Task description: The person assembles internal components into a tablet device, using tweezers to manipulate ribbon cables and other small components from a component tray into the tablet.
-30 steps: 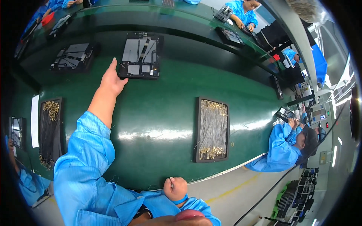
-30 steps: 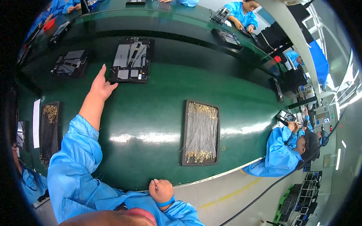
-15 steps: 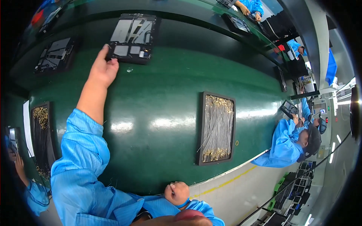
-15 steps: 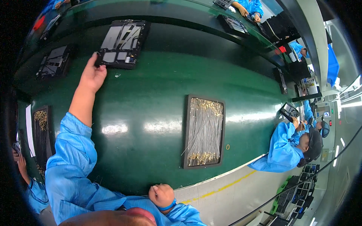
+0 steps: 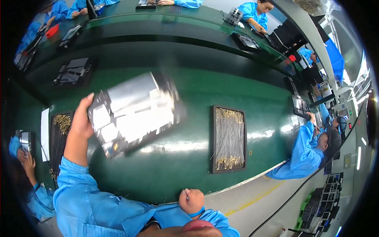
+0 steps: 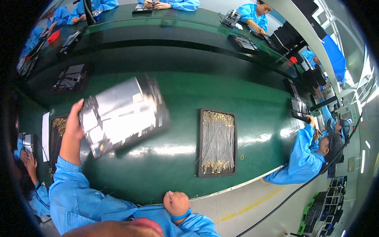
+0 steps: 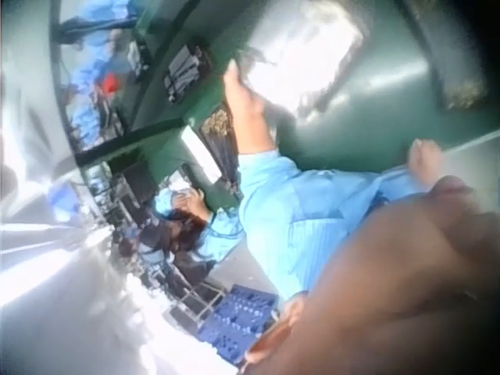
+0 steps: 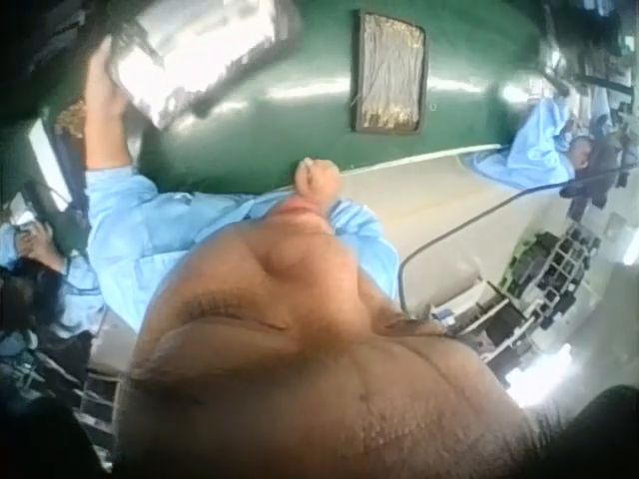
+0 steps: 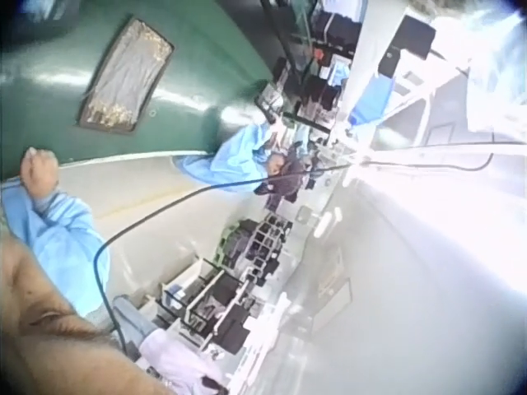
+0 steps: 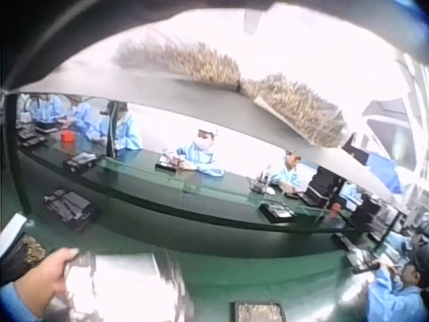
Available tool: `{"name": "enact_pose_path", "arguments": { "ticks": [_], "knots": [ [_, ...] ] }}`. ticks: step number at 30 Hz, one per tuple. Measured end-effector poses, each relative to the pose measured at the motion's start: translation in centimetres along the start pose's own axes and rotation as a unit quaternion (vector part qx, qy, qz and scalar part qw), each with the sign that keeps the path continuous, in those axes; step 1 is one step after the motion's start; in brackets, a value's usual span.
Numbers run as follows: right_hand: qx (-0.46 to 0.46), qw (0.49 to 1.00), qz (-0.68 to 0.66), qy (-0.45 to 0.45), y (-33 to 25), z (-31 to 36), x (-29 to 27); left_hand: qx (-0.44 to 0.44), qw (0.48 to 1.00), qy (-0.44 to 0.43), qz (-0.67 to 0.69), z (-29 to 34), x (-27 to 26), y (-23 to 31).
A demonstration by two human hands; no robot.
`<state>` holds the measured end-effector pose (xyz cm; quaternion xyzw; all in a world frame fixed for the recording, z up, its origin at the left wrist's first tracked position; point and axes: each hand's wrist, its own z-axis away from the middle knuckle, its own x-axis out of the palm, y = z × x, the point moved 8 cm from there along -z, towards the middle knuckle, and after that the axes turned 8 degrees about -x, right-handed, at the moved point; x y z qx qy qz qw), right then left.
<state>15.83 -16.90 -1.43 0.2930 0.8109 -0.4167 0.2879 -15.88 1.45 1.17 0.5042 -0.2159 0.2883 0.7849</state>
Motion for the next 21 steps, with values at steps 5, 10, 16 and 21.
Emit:
{"name": "enact_pose_path", "arguments": {
  "ticks": [5, 10, 16, 21],
  "knots": [
    [0.01, 0.999, 0.04, 0.032, -0.3, -0.2, 0.1, 0.055, 0.851, 0.25, -0.459, 3.2, -7.3, -3.2],
    [0.019, 0.995, 0.069, 0.065, -0.5, -0.3, -0.9, 0.322, 0.615, 0.312, -0.649, 5.6, -3.8, 2.3],
    [0.037, 0.994, 0.053, 0.091, -0.8, -0.2, -0.7, 0.067, 0.528, 0.536, -0.655, 10.8, -21.5, 7.4],
    [0.042, 0.989, 0.1, 0.1, -0.3, 0.5, -0.8, 0.196, 0.581, 0.462, -0.641, 10.4, -20.9, 8.1]
  ]
}}
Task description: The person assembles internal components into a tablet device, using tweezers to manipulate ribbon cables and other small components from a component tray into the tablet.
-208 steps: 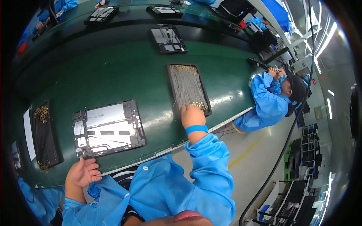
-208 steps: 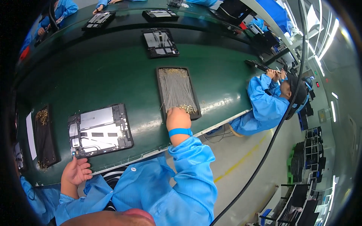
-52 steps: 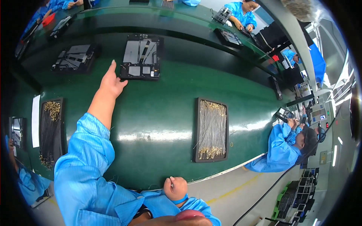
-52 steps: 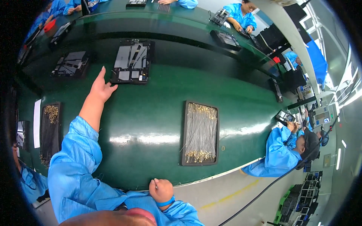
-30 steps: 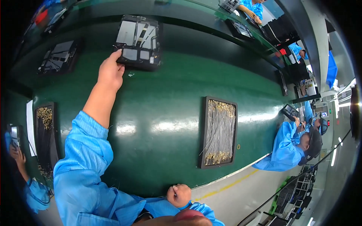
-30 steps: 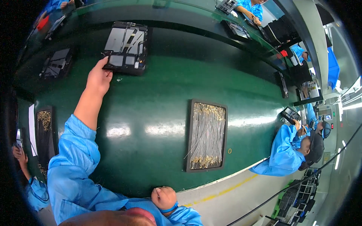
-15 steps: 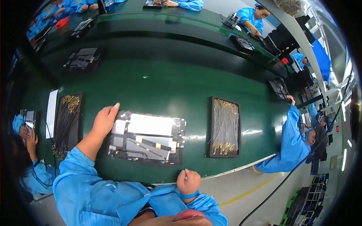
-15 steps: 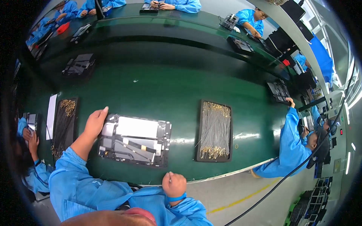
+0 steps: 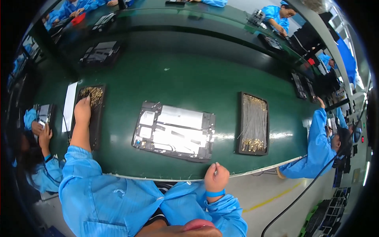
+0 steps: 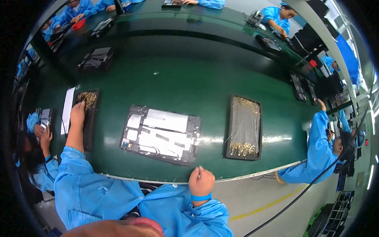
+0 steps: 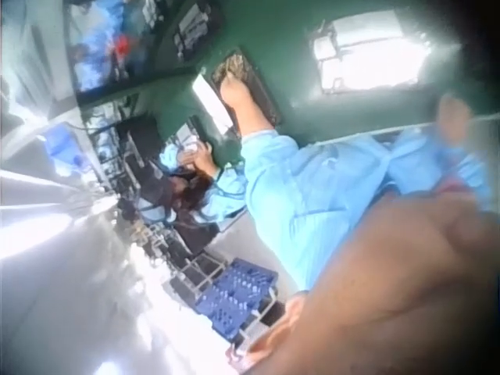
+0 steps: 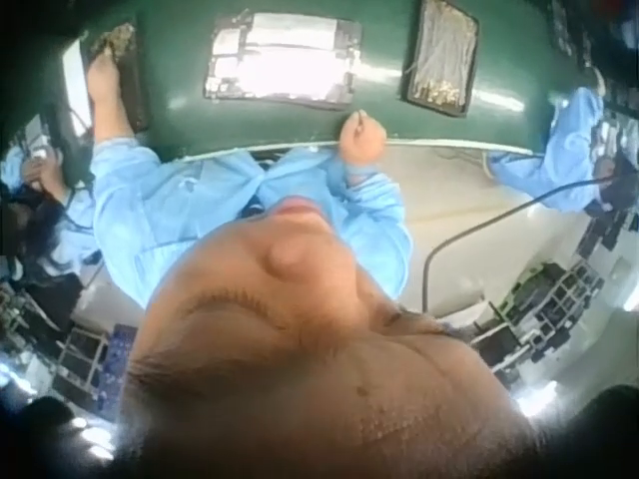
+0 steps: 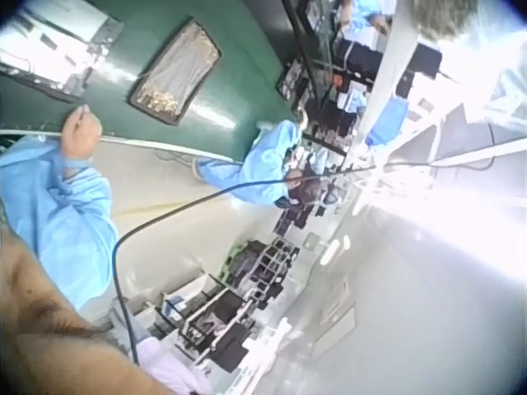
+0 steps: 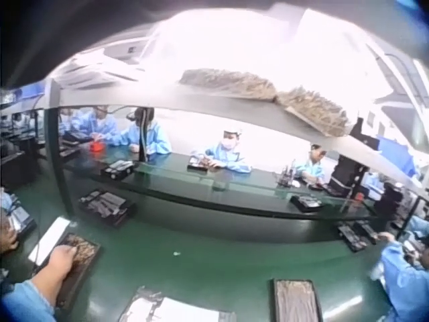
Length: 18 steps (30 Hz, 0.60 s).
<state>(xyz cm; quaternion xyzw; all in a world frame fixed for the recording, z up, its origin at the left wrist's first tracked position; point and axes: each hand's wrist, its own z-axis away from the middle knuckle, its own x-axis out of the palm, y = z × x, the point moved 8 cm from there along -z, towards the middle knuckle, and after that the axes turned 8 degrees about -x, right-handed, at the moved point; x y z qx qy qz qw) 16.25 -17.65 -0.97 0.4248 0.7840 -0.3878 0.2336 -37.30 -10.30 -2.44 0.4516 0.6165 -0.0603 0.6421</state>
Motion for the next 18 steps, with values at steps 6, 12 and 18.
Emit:
{"name": "enact_pose_path", "arguments": {
  "ticks": [6, 12, 18],
  "knots": [
    [0.137, 0.987, 0.026, -0.078, 1.5, 1.2, 0.9, -0.045, 0.997, 0.007, 0.056, 1.1, -1.1, 0.5],
    [0.045, 0.999, 0.008, 0.025, -0.3, 0.1, 0.5, 0.011, 1.0, 0.026, -0.002, 2.2, -1.8, 0.9],
    [0.139, 0.99, 0.024, -0.004, 0.9, 1.2, 0.7, 0.07, 0.993, 0.059, -0.075, 3.9, -3.1, 4.7]
  ]
}}
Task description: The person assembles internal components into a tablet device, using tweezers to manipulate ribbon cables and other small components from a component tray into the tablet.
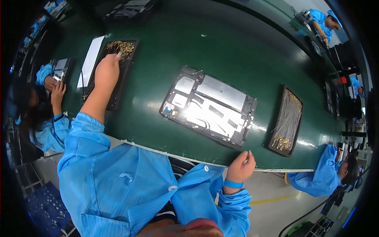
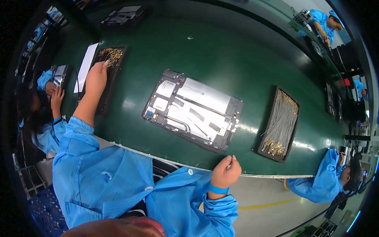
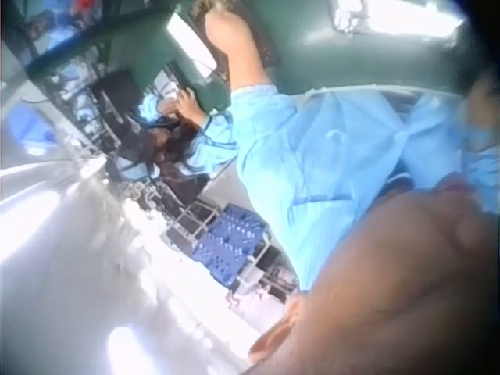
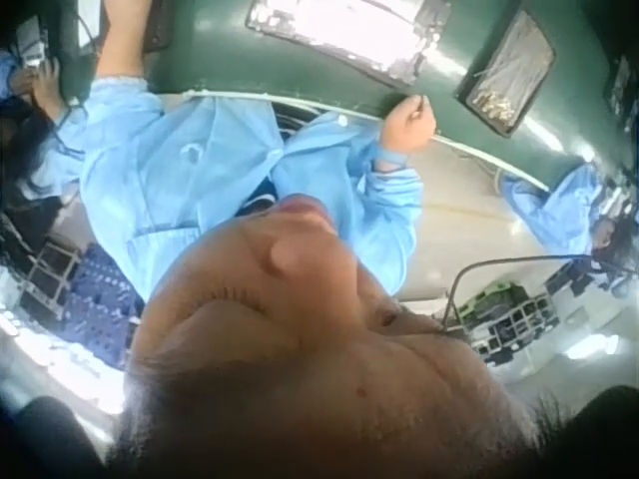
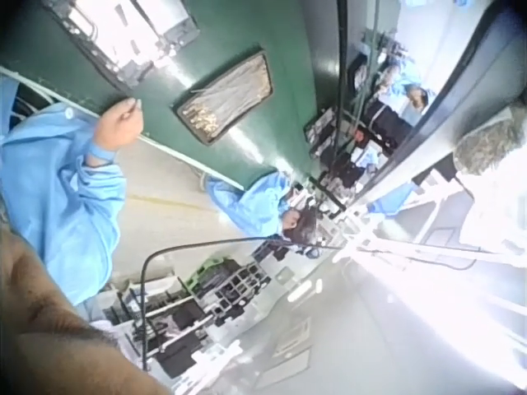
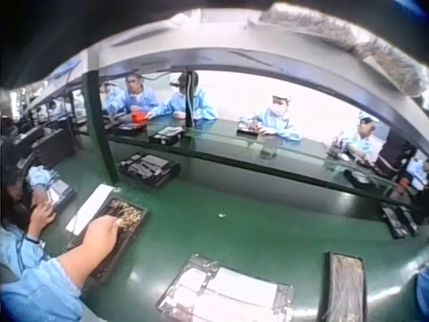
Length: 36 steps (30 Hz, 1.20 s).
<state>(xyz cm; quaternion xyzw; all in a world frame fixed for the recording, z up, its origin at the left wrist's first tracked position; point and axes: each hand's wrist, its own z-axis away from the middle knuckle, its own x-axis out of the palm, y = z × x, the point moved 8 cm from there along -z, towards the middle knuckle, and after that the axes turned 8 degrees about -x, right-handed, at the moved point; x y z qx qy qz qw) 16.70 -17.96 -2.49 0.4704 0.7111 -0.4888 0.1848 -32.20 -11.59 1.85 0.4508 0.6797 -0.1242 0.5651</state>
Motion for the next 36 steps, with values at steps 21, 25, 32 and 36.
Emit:
{"name": "enact_pose_path", "arguments": {
  "ticks": [21, 25, 32, 36],
  "knots": [
    [0.292, 0.696, -0.509, -0.414, -12.4, -0.3, 6.6, 0.504, 0.815, -0.173, 0.226, 18.8, -5.2, 16.8],
    [0.301, 0.682, -0.485, -0.457, -11.9, 0.8, 7.0, 0.516, 0.804, -0.183, 0.232, 19.7, -5.1, 16.5],
    [0.327, 0.676, -0.477, -0.456, -10.3, 3.2, 8.1, 0.513, 0.799, -0.247, 0.194, 21.3, -3.3, 15.8],
    [0.278, 0.72, -0.442, -0.457, -9.5, 3.6, 8.9, 0.502, 0.808, -0.236, 0.199, 21.6, -2.6, 14.9]
  ]
}}
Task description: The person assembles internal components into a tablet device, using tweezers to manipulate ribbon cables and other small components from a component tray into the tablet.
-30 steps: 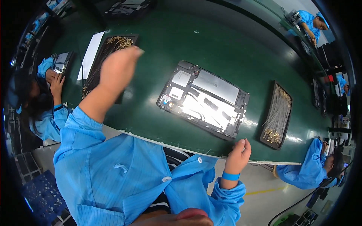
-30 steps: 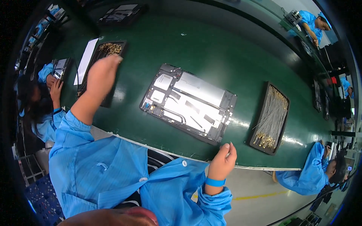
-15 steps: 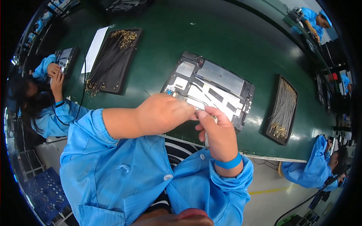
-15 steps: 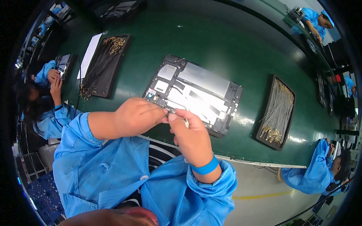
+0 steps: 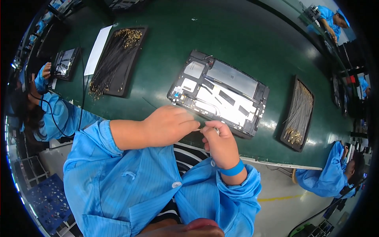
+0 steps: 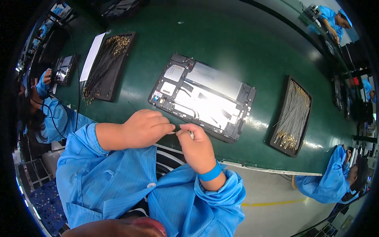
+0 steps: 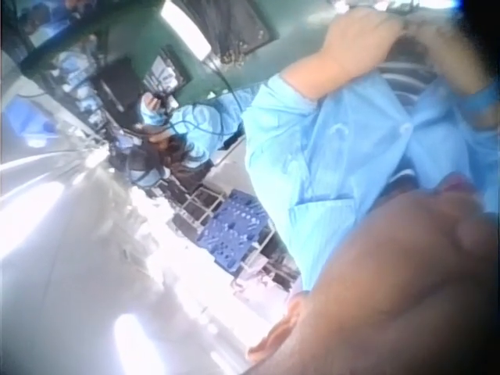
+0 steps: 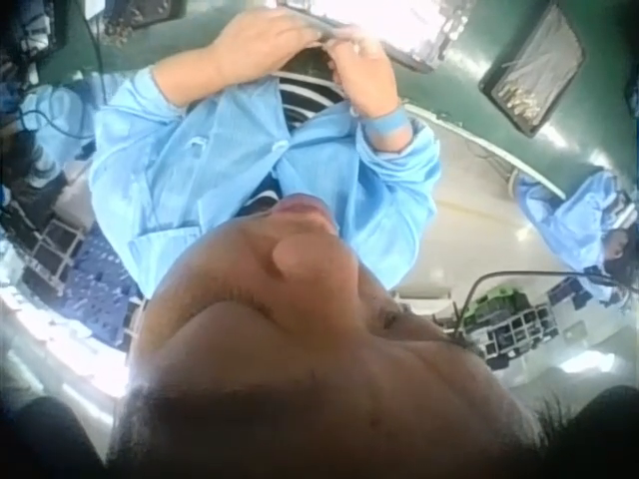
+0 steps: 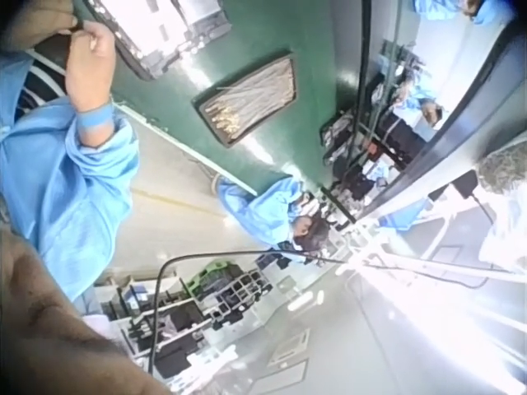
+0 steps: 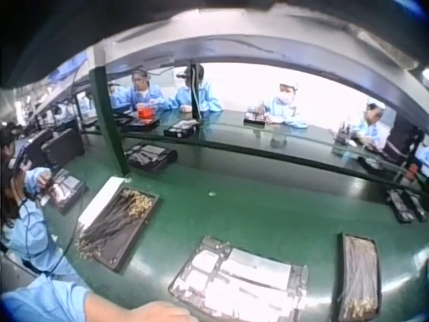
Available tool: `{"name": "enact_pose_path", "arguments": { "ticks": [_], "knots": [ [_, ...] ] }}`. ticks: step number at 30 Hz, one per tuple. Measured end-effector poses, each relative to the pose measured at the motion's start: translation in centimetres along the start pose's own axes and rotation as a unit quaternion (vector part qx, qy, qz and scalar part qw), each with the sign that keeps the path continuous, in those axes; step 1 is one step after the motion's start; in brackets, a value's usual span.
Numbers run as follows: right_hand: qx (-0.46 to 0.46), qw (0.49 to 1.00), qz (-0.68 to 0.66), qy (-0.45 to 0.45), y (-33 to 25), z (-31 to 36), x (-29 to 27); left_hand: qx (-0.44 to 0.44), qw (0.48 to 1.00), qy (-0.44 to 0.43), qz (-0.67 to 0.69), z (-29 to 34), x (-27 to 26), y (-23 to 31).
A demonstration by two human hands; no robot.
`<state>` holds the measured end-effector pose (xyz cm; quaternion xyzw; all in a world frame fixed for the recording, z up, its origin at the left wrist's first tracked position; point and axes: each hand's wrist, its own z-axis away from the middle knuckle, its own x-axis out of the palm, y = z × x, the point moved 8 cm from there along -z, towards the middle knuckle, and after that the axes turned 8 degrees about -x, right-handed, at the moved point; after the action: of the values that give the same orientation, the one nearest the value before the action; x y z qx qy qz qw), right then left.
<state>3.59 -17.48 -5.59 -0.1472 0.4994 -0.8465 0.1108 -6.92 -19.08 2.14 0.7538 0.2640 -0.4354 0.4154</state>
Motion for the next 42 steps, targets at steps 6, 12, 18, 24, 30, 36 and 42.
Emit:
{"name": "enact_pose_path", "arguments": {
  "ticks": [6, 12, 18, 24, 30, 36, 42],
  "knots": [
    [-0.005, 1.0, 0.026, 0.004, -0.7, -0.4, 0.2, -0.019, 0.999, 0.03, 0.015, 0.0, 0.0, -0.6],
    [0.03, 0.998, -0.049, 0.029, -1.5, -0.7, 0.4, -0.051, 0.993, 0.104, 0.007, -0.4, -0.2, -1.3],
    [-0.063, 0.981, -0.132, 0.126, -3.7, -1.9, -1.0, -0.111, 0.987, 0.107, -0.04, -0.8, 0.3, -3.1],
    [-0.148, 0.961, -0.181, 0.149, -4.7, -3.2, -1.3, -0.121, 0.99, 0.047, -0.061, -0.8, 1.3, -3.3],
    [-0.304, 0.923, 0.009, 0.235, -5.8, -2.6, -2.1, -0.121, 0.99, 0.039, -0.063, -0.9, 1.2, -3.1],
    [-0.404, 0.887, 0.059, 0.217, -4.9, -2.3, -1.7, -0.125, 0.989, -0.001, -0.073, -1.0, 1.5, -3.2],
    [-0.498, 0.838, 0.091, 0.202, -6.1, -1.3, -0.7, -0.127, 0.989, -0.004, -0.071, -1.1, 1.4, -3.1]
  ]
}}
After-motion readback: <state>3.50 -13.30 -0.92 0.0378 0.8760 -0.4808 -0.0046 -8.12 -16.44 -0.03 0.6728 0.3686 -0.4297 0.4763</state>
